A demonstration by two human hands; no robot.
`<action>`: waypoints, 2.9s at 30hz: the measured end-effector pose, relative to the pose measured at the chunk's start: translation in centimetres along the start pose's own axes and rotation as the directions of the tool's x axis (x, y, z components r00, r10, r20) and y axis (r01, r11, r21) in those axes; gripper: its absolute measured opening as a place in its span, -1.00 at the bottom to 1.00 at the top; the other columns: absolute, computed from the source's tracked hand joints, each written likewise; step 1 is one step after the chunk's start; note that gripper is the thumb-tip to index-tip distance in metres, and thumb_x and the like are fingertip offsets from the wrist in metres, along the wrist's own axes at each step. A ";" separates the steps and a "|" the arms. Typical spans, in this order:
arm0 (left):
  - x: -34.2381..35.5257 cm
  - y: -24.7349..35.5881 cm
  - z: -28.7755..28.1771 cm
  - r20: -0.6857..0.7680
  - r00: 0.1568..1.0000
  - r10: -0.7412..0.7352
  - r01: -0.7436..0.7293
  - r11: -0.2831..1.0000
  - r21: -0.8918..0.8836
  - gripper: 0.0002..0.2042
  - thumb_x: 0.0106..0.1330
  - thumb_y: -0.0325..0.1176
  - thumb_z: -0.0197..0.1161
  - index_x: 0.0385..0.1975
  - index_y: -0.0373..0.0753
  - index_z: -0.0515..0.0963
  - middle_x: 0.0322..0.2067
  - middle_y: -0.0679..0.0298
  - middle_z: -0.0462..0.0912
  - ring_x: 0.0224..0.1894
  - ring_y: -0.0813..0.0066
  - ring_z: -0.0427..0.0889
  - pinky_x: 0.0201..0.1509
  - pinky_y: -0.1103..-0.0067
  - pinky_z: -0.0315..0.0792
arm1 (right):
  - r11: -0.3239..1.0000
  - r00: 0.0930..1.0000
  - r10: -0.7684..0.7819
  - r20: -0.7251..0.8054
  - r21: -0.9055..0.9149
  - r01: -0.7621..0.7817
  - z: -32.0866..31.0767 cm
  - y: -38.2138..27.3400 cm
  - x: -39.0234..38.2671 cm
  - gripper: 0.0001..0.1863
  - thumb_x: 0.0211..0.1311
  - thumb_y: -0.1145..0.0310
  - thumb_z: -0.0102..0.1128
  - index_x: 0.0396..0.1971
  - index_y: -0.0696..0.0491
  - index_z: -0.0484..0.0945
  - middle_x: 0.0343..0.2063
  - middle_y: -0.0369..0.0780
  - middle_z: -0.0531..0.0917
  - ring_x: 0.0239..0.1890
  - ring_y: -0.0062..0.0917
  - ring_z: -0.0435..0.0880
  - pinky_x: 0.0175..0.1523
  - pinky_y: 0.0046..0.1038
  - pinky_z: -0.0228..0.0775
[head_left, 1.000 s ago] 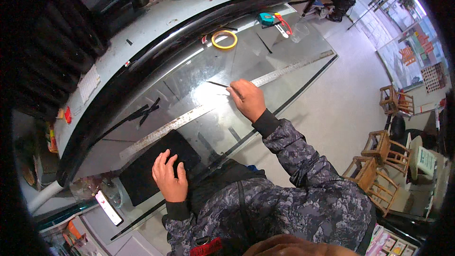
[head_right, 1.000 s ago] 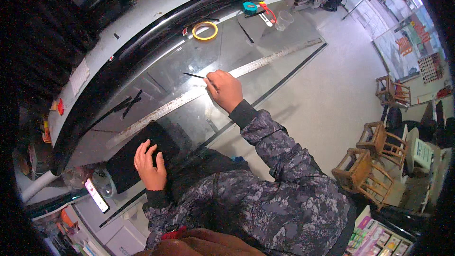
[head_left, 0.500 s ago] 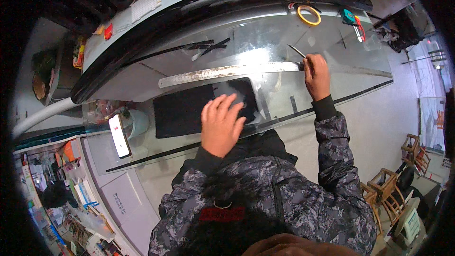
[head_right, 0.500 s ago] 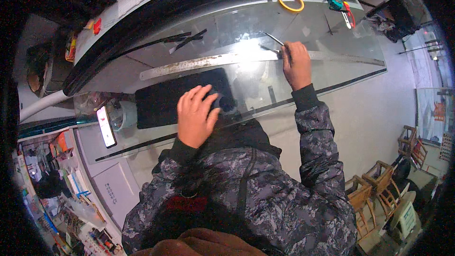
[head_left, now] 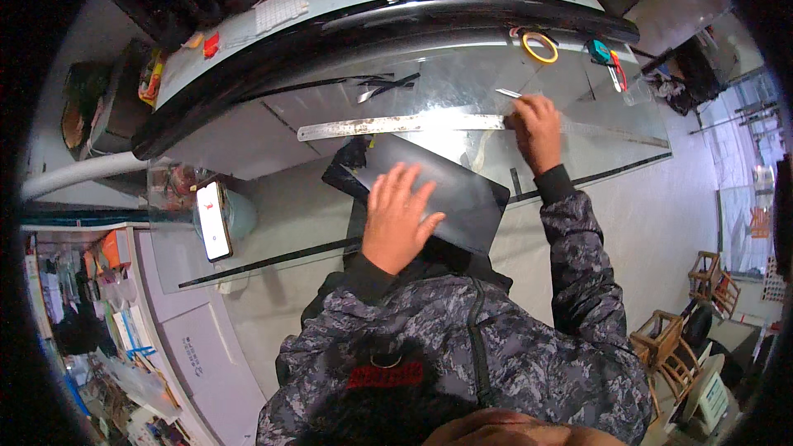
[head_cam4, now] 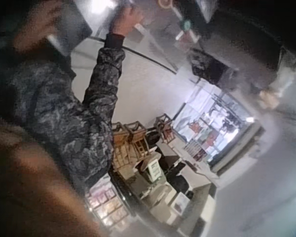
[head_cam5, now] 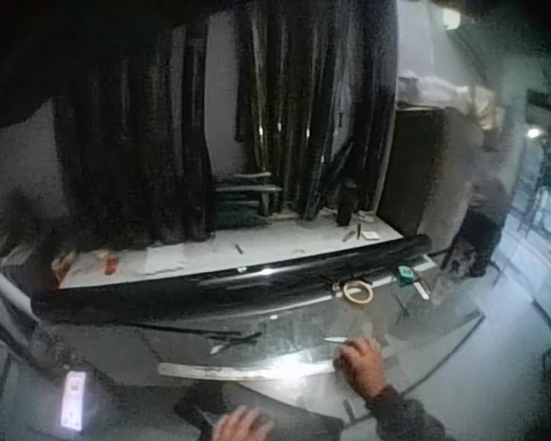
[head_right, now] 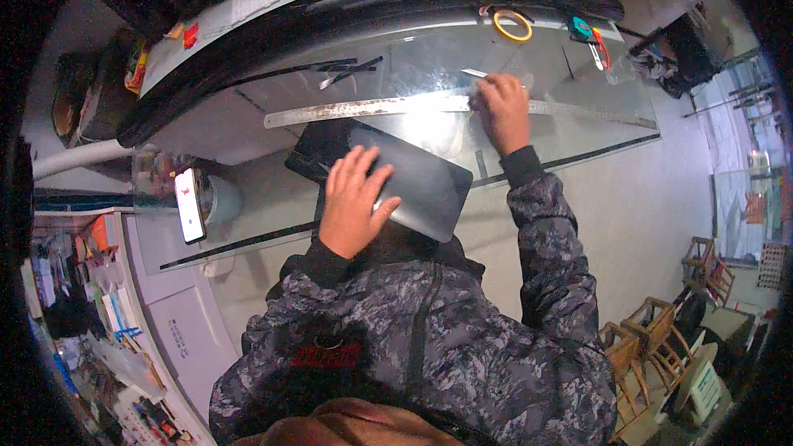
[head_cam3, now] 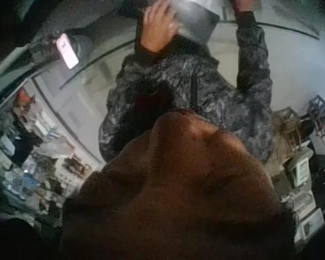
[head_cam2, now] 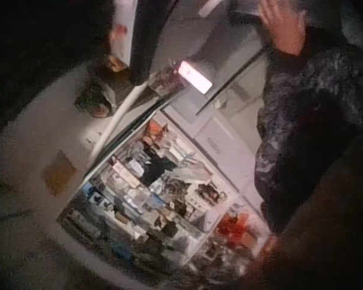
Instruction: The person uses a metal ruler and a utility knife to score and cut a black sheet on a glass table. They repeatedly align the ruler, score along its edge, and peel away narrow strips of the material. A smartphone is briefly handled and placed back on the table.
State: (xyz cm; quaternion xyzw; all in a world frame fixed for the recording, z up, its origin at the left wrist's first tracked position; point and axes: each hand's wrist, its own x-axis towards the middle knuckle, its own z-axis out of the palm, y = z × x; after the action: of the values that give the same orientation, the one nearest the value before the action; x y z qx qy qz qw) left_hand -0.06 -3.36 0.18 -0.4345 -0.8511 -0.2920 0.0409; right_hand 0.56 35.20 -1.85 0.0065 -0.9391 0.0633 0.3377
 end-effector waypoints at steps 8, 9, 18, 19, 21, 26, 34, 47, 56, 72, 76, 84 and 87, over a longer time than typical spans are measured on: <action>-1.9 1.8 -0.7 0.131 0.987 -0.090 0.072 0.988 0.140 -0.17 0.38 0.21 0.56 0.55 -0.16 0.58 0.67 -0.09 0.36 0.73 -0.26 0.24 0.75 -0.16 0.15 | 0.984 0.970 -0.099 0.221 0.166 0.062 0.6 -6.9 -0.6 -0.58 0.41 0.26 0.54 0.21 0.01 0.72 0.36 -0.13 0.69 0.47 -0.05 0.60 0.51 0.02 0.47; -1.8 2.0 -0.6 0.130 0.988 -0.079 0.061 0.989 0.135 -0.18 0.38 0.21 0.56 0.54 -0.15 0.58 0.66 -0.09 0.36 0.73 -0.25 0.24 0.75 -0.16 0.16 | 0.979 0.972 -0.115 0.204 0.191 0.076 0.5 -6.7 -0.6 -0.60 0.39 0.33 0.52 0.20 0.00 0.72 0.36 -0.13 0.71 0.46 -0.05 0.62 0.51 0.01 0.48; 0.9 -1.0 -0.3 0.135 0.988 0.071 -0.067 0.997 -0.034 -0.38 0.41 0.04 0.58 0.37 -0.15 0.67 0.47 0.11 0.58 0.63 -0.09 0.41 0.72 -0.03 0.24 | 0.957 0.977 -0.133 0.170 0.278 0.082 -0.8 -5.8 -2.0 -0.75 0.47 0.49 0.41 0.08 0.09 0.79 0.26 -0.14 0.82 0.37 -0.05 0.72 0.43 -0.04 0.58; 1.0 -1.3 -0.3 0.105 0.988 0.116 -0.110 0.992 -0.059 -0.44 0.39 -0.04 0.61 0.31 -0.16 0.69 0.43 0.13 0.59 0.60 -0.08 0.44 0.71 -0.06 0.26 | 0.958 0.978 -0.126 0.168 0.277 0.076 -0.8 -5.8 -2.0 -0.76 0.46 0.49 0.41 0.07 0.10 0.79 0.25 -0.14 0.82 0.37 -0.06 0.73 0.43 -0.04 0.58; 1.3 -2.1 -0.8 0.156 0.972 0.176 -0.164 0.982 -0.088 -0.47 0.40 -0.08 0.61 0.30 -0.13 0.69 0.43 0.12 0.59 0.62 -0.08 0.43 0.72 -0.06 0.26 | 0.958 0.981 -0.108 0.159 0.280 0.060 -0.6 -5.9 -2.1 -0.77 0.46 0.49 0.41 0.06 0.10 0.79 0.22 -0.15 0.83 0.36 -0.07 0.73 0.43 -0.04 0.59; 0.7 -2.9 -2.8 0.217 0.963 0.161 -0.147 0.986 -0.077 -0.47 0.39 -0.14 0.62 0.32 -0.11 0.69 0.50 0.08 0.54 0.70 -0.12 0.32 0.74 -0.10 0.20 | 0.960 0.983 -0.102 0.154 0.274 0.056 -0.4 -5.9 -2.1 -0.78 0.43 0.51 0.43 0.02 0.10 0.79 0.19 -0.15 0.84 0.34 -0.08 0.75 0.42 -0.04 0.59; -1.2 -0.2 -2.5 0.181 0.978 -0.106 0.072 0.980 0.185 -0.15 0.36 0.21 0.59 0.57 -0.11 0.56 0.68 -0.09 0.29 0.76 -0.35 0.11 0.77 -0.22 0.06 | 0.968 0.983 -0.088 0.163 0.245 0.047 -0.9 -6.6 -2.1 -0.77 0.44 0.50 0.47 0.04 0.08 0.78 0.23 -0.14 0.81 0.35 -0.05 0.74 0.44 -0.03 0.59; 0.5 0.0 -1.5 0.334 0.929 0.157 -0.130 0.986 -0.104 -0.31 0.41 0.03 0.60 0.48 -0.12 0.61 0.69 0.05 0.37 0.79 -0.19 0.15 0.82 -0.19 0.02 | 0.962 0.984 -0.097 0.151 0.267 0.054 -1.5 -7.5 -2.2 -0.69 0.36 0.43 0.53 0.07 0.08 0.75 0.25 -0.12 0.76 0.41 -0.03 0.68 0.47 0.01 0.55; 1.3 -0.3 0.0 0.104 0.994 -0.014 0.026 0.994 -0.106 -0.49 0.43 -0.13 0.60 0.30 -0.19 0.71 0.57 0.02 0.49 0.68 -0.20 0.33 0.74 -0.09 0.21 | 0.967 0.980 -0.079 0.185 0.253 0.030 -2.7 -8.3 -2.4 -0.70 0.30 0.45 0.54 0.01 0.05 0.76 0.20 -0.17 0.78 0.34 -0.08 0.73 0.37 0.00 0.58; 2.4 0.7 -0.3 0.118 0.961 -0.249 0.231 0.962 0.144 -0.24 0.42 0.04 0.57 0.58 -0.10 0.55 0.69 -0.03 0.31 0.73 -0.20 0.19 0.78 -0.18 0.01 | 0.980 0.968 0.059 0.245 0.172 -0.103 -3.0 -9.5 -1.8 -0.72 0.29 0.37 0.57 -0.02 -0.01 0.79 0.13 -0.23 0.76 0.23 -0.14 0.70 0.27 -0.08 0.53; 2.6 0.3 -0.4 0.123 0.963 -0.242 0.225 0.965 0.136 -0.19 0.41 0.07 0.57 0.59 -0.18 0.51 0.69 -0.01 0.32 0.72 -0.18 0.21 0.78 -0.16 0.02 | 0.983 0.976 0.035 0.214 0.171 -0.073 -3.1 -9.5 -1.5 -0.67 0.26 0.48 0.64 0.00 0.06 0.77 0.08 -0.20 0.78 0.11 -0.15 0.71 0.19 -0.11 0.55; 2.6 0.3 -0.1 0.090 0.965 -0.245 0.231 0.962 0.147 -0.18 0.41 0.08 0.55 0.60 -0.19 0.50 0.68 -0.04 0.32 0.72 -0.18 0.21 0.77 -0.17 0.02 | 0.983 0.976 0.054 0.213 0.159 -0.089 -3.0 -9.9 -1.4 -0.68 0.28 0.48 0.64 0.00 0.07 0.76 0.10 -0.19 0.77 0.13 -0.13 0.70 0.24 -0.09 0.56; 2.6 0.4 -0.1 0.093 0.964 -0.248 0.232 0.961 0.150 -0.18 0.42 0.09 0.55 0.60 -0.20 0.50 0.66 -0.04 0.33 0.70 -0.17 0.22 0.77 -0.19 0.01 | 0.982 0.974 0.061 0.219 0.161 -0.098 -3.0 -9.9 -1.4 -0.68 0.28 0.48 0.64 0.00 0.07 0.76 0.11 -0.19 0.77 0.15 -0.14 0.70 0.24 -0.10 0.55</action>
State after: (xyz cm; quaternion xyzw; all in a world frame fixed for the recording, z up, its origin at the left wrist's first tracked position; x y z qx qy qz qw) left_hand -1.38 -1.37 1.25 -0.3397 -0.9166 -0.2106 -0.0121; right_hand 4.04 25.70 0.69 0.0044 -0.9605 0.1561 0.2304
